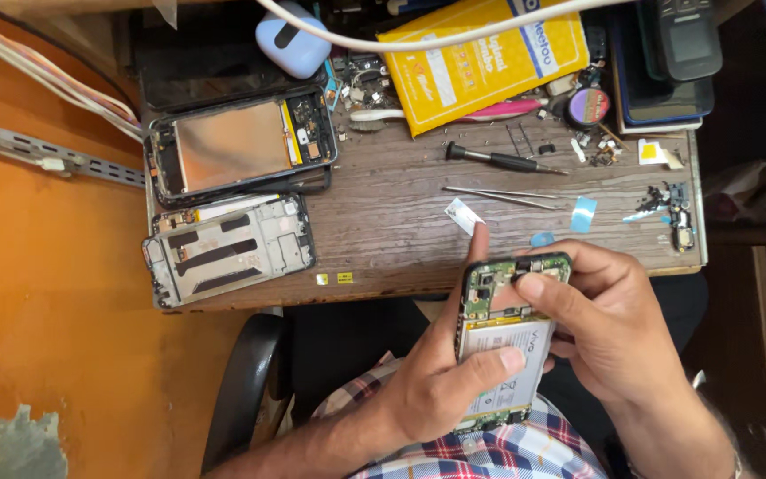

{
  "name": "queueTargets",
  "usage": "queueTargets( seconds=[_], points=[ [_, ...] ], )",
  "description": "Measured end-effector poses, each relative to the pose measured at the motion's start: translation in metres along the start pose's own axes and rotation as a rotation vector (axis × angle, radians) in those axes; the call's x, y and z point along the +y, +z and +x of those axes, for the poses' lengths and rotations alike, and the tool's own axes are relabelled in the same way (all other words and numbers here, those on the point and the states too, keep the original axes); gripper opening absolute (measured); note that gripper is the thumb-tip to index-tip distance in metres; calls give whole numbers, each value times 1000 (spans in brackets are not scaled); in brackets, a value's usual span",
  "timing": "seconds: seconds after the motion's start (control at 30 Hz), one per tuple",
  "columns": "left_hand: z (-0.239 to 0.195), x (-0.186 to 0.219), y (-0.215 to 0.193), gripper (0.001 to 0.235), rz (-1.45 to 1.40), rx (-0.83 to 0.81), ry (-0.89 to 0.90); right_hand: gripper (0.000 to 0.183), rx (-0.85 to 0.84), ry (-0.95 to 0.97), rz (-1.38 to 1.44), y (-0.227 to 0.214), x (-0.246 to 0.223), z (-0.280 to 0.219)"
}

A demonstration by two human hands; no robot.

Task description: The person disassembles a smartphone, removes the battery and internal components, then retrieves a new battery from a drawer and installs it into the phone chassis. They use tweezers and a screwdriver to manipulate connectors and screws, then reassemble the device.

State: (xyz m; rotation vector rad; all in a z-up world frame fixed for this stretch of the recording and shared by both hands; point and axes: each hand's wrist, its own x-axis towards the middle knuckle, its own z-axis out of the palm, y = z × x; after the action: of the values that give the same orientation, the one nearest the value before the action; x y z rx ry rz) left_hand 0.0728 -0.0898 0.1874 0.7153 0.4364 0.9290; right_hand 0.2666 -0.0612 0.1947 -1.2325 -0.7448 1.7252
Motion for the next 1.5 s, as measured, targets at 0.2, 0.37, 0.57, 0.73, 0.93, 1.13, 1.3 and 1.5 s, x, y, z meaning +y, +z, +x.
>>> queueTargets(
  seconds=[0.2,0.37,0.57,0.73,0.93,1.13,1.3,1.5],
  points=[
    [-9,10,3,79,301,43,44,19,64,100,4,-3,8,-13],
    [-8,26,0,60,622,188,39,20,-25,19,-52,-3,15,-21],
    [-8,34,-8,48,687,106,53,18,-42,64,-62,-11,23,-29],
    [-10,26,-9,46,680,178,55,23,-111,15,63,-13,33,-39],
    [-9,22,-12,42,657,303,192,37,-81,114,-65,-9,45,-56],
    [0,14,-10,52,485,394,155,25,96,276,-136,-21,50,-53],
    [5,16,-13,70,338,255,44,25,8,249,-45,-35,49,-49],
    [23,13,-21,115,-286,-238,-44,35,-270,292,269,-50,52,-53]
  ],
)
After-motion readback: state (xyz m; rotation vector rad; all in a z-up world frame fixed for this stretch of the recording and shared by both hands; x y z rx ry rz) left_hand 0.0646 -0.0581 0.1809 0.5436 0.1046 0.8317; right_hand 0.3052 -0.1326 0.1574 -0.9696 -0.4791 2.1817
